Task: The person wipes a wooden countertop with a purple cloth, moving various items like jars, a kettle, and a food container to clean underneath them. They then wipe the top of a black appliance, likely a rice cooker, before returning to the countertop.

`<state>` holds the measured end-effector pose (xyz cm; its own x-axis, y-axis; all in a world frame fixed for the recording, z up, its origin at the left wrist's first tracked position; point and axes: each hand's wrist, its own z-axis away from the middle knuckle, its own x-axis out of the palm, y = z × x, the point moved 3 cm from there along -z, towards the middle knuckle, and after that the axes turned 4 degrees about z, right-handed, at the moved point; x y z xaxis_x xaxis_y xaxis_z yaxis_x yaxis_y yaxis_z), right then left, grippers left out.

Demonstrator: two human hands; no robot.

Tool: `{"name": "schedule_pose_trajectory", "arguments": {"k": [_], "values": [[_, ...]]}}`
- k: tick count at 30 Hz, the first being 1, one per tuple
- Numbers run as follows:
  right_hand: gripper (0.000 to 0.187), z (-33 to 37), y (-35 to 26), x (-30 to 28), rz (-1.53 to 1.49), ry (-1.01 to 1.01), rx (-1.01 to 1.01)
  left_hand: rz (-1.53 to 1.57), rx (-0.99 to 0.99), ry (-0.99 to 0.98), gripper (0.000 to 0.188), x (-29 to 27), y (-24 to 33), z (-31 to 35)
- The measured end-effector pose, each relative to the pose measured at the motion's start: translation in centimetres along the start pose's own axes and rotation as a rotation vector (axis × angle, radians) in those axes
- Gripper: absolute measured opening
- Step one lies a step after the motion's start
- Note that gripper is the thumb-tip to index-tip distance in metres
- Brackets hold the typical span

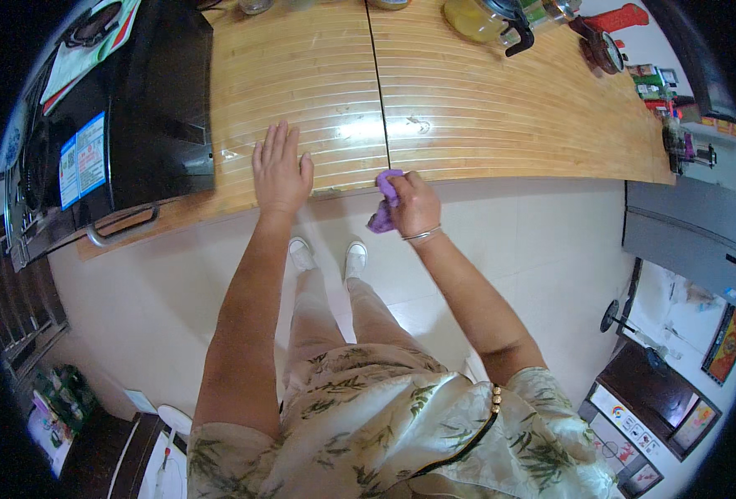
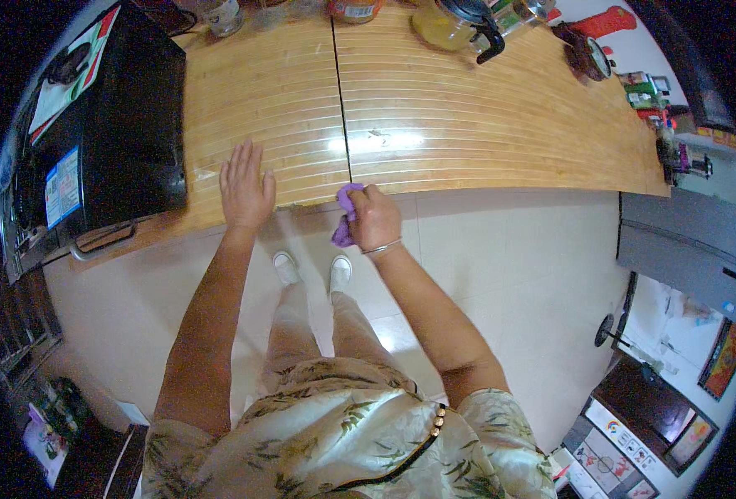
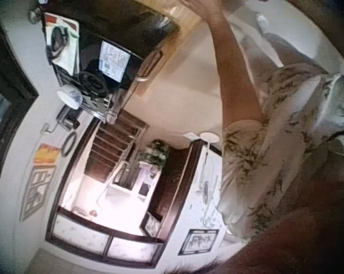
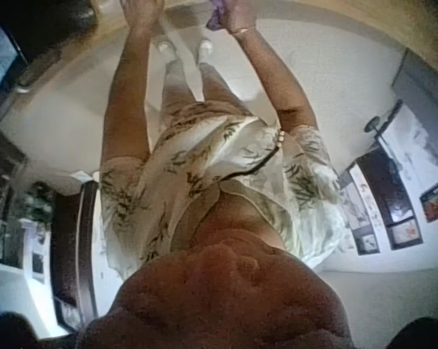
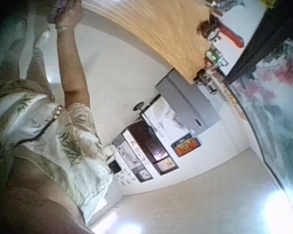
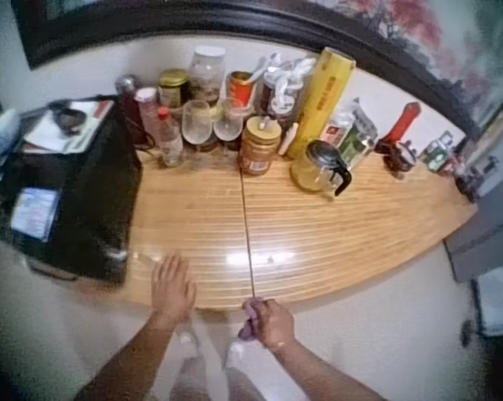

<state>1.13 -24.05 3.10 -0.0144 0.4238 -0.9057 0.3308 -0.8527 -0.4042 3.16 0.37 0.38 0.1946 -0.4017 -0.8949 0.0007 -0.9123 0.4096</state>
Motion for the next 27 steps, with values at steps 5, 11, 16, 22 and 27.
{"name": "schedule_pose_trajectory", "arguments": {"k": [5, 11, 16, 22, 27], "values": [[0.037, 1.1, 5.7, -2.9, 0.061, 0.0, 0.193, 0.013, 0.004, -0.008, 0.049, 0.3, 0.1, 0.3], [0.04, -0.7, -1.0, 0.1, 0.003, -0.011, 0.061, 0.01, -0.009, -0.014, 0.05, 0.1, 0.1, 0.3], [0.035, 1.8, 3.2, -0.1, 0.099, -0.1, 0.004, 0.014, -0.006, 0.009, 0.05, 0.1, 0.0, 0.0], [0.034, 1.9, 0.4, -2.8, -0.044, 0.061, 0.025, 0.011, -0.028, -0.021, 0.049, 0.2, 0.0, 0.6], [0.036, -2.2, 0.1, -1.1, 0.081, 0.053, -0.098, -0.006, -0.027, -0.018, 0.049, 0.2, 0.3, 0.1]]}}
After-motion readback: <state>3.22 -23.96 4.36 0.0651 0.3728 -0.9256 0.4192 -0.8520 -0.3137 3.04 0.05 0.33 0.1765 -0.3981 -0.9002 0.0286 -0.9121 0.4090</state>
